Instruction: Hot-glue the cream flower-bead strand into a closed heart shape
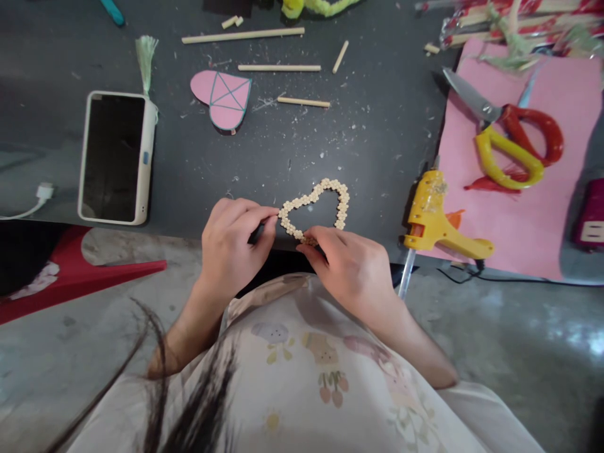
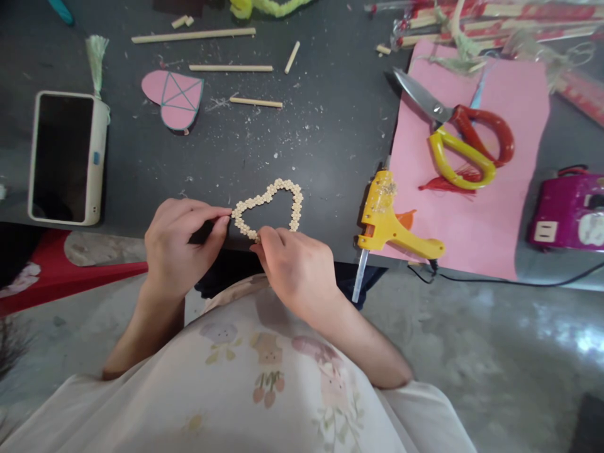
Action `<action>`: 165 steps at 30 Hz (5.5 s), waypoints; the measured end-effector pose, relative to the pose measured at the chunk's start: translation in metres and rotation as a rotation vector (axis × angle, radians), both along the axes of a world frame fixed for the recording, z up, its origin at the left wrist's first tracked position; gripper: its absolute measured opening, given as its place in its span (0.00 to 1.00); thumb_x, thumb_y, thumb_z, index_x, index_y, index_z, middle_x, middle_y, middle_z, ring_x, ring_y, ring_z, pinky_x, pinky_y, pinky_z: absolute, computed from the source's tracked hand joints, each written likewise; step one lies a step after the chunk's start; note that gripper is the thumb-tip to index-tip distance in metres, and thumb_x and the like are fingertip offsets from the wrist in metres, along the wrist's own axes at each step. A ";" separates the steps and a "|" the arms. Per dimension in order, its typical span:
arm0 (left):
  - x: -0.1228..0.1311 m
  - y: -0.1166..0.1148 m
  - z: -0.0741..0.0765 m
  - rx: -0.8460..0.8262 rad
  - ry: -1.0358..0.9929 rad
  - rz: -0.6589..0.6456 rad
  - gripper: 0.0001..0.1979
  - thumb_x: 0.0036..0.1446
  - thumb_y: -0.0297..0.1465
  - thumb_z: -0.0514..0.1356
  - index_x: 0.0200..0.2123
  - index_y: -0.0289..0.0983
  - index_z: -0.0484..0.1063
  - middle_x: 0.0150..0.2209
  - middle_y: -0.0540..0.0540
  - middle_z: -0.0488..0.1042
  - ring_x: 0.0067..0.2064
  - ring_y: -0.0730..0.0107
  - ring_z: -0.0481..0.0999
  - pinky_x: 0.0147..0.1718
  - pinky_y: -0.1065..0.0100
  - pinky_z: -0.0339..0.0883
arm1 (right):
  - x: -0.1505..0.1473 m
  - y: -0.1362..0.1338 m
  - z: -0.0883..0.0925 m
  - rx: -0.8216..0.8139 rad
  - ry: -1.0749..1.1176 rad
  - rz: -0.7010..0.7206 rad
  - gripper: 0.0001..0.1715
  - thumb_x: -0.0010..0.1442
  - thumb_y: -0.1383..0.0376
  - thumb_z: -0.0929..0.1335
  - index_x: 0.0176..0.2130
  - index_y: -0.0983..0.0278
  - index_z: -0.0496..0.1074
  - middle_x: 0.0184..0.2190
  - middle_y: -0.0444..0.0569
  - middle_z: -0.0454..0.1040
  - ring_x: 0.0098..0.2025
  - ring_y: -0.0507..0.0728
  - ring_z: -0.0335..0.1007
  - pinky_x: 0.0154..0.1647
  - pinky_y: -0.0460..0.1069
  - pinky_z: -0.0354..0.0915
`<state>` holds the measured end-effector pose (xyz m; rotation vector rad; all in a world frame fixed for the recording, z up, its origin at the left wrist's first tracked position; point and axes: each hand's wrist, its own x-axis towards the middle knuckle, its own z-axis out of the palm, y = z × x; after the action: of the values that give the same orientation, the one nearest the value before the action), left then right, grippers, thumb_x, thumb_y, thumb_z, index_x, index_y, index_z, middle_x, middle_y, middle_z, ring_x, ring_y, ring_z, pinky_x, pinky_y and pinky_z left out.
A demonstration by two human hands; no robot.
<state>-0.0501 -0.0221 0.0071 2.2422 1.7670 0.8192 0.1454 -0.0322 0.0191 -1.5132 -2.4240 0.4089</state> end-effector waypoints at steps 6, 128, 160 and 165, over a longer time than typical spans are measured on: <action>0.000 0.000 -0.001 0.004 0.005 -0.005 0.07 0.64 0.30 0.59 0.37 0.39 0.79 0.34 0.48 0.79 0.37 0.66 0.75 0.40 0.63 0.67 | 0.001 -0.001 -0.001 -0.006 -0.004 -0.007 0.07 0.65 0.62 0.68 0.39 0.63 0.76 0.31 0.42 0.80 0.27 0.51 0.71 0.25 0.50 0.51; 0.027 -0.005 -0.001 0.029 0.092 -0.230 0.12 0.67 0.29 0.55 0.44 0.37 0.79 0.38 0.45 0.77 0.42 0.62 0.71 0.45 0.60 0.68 | 0.031 -0.003 0.021 -0.117 -0.450 -0.019 0.34 0.66 0.69 0.58 0.69 0.57 0.59 0.31 0.48 0.80 0.30 0.59 0.77 0.24 0.51 0.44; 0.028 0.003 -0.001 0.053 0.075 -0.263 0.11 0.65 0.27 0.57 0.44 0.36 0.79 0.37 0.44 0.78 0.41 0.63 0.72 0.44 0.60 0.69 | 0.050 -0.003 0.026 -0.069 -0.410 -0.032 0.30 0.65 0.69 0.60 0.63 0.56 0.68 0.27 0.44 0.77 0.26 0.55 0.71 0.25 0.50 0.44; 0.028 0.004 -0.001 0.042 0.064 -0.275 0.11 0.65 0.27 0.57 0.45 0.37 0.79 0.37 0.45 0.78 0.42 0.63 0.72 0.44 0.61 0.69 | 0.056 -0.005 0.026 -0.042 -0.321 -0.037 0.27 0.65 0.70 0.61 0.61 0.56 0.71 0.27 0.43 0.78 0.25 0.52 0.69 0.26 0.49 0.46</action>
<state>-0.0221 -0.0178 0.0063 2.4895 1.4312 0.7407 0.2009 -0.0370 0.0452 -1.7566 -2.6336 0.2244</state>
